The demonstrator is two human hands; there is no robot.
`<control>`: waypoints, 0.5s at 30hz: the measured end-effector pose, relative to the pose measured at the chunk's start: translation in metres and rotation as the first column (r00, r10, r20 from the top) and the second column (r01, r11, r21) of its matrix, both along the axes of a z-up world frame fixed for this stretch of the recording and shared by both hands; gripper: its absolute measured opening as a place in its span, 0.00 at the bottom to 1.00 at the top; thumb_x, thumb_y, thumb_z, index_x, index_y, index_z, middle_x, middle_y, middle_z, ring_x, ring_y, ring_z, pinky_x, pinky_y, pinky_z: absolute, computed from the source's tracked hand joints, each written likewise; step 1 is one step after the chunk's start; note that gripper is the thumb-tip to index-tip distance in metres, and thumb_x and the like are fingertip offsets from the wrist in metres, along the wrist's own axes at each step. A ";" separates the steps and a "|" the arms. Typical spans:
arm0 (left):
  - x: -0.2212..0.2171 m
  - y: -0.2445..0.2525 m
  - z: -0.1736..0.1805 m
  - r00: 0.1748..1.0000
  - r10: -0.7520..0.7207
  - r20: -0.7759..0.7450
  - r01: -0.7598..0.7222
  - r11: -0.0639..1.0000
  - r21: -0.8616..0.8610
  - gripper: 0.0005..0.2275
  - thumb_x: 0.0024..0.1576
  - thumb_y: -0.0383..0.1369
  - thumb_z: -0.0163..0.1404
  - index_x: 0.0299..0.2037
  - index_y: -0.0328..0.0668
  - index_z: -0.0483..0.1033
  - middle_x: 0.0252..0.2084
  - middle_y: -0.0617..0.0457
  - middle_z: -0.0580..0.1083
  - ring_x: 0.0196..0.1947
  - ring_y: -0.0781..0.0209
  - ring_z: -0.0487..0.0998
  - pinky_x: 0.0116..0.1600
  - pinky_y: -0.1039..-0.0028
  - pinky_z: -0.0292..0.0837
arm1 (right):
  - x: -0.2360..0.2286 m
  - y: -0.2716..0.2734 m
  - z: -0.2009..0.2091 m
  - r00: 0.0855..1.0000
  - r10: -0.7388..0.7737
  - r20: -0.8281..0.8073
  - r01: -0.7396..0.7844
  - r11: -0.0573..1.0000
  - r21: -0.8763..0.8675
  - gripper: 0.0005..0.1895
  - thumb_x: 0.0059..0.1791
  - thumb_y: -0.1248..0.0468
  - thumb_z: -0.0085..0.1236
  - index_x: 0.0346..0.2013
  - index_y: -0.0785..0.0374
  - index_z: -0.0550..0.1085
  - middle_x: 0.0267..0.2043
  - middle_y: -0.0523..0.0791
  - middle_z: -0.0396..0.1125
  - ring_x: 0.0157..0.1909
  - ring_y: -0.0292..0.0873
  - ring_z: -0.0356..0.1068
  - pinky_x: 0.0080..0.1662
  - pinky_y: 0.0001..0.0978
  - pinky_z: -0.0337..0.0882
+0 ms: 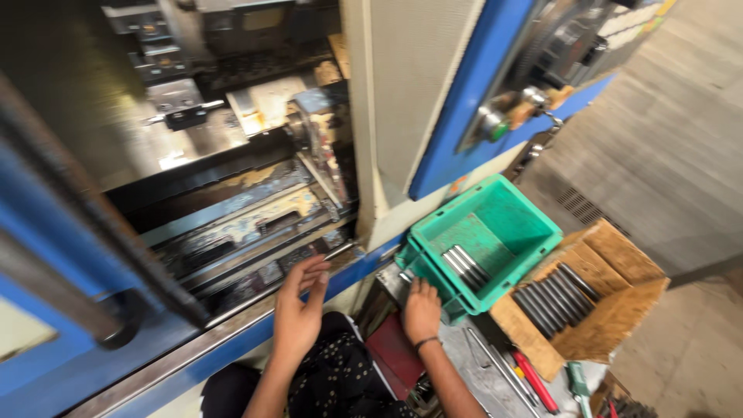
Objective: The person uses a ratchet wrench to tighten a bolt on the exterior of a CNC lathe, then opens the machine door to insert a metal rod into the chuck. They close the door, wipe the exterior with a yellow cloth, and handle a black tool holder.
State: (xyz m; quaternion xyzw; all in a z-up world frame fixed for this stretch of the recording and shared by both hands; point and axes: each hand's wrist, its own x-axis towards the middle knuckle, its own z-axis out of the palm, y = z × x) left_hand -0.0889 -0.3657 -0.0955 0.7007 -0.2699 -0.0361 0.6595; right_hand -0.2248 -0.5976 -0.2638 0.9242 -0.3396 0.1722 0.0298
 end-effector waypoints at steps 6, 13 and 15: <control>0.053 0.083 -0.006 0.989 0.091 -0.117 -0.132 0.905 -0.405 0.21 0.69 0.33 0.39 0.69 0.37 0.49 0.58 0.41 0.71 0.50 0.53 0.77 0.56 0.66 0.73 | 0.010 -0.028 -0.048 0.961 -0.116 -0.250 0.083 0.987 -0.138 0.10 0.49 0.64 0.48 0.44 0.59 0.73 0.44 0.46 0.69 0.49 0.48 0.69 0.46 0.43 0.71; 0.060 0.109 0.005 0.970 0.112 -0.217 -0.218 0.794 -0.568 0.23 0.71 0.39 0.31 0.71 0.32 0.53 0.59 0.39 0.68 0.49 0.51 0.77 0.55 0.62 0.73 | 0.022 -0.033 -0.021 0.949 -0.019 -0.314 0.003 0.999 -0.052 0.06 0.50 0.64 0.52 0.40 0.59 0.72 0.43 0.48 0.72 0.48 0.50 0.74 0.46 0.43 0.75; 0.057 0.107 0.008 0.968 0.130 -0.216 -0.235 0.778 -0.582 0.23 0.71 0.40 0.30 0.71 0.31 0.53 0.61 0.39 0.68 0.49 0.52 0.77 0.56 0.63 0.72 | 0.018 -0.029 0.002 0.971 0.068 -0.228 -0.034 0.988 0.150 0.15 0.44 0.60 0.60 0.43 0.63 0.72 0.46 0.51 0.72 0.50 0.54 0.73 0.49 0.45 0.74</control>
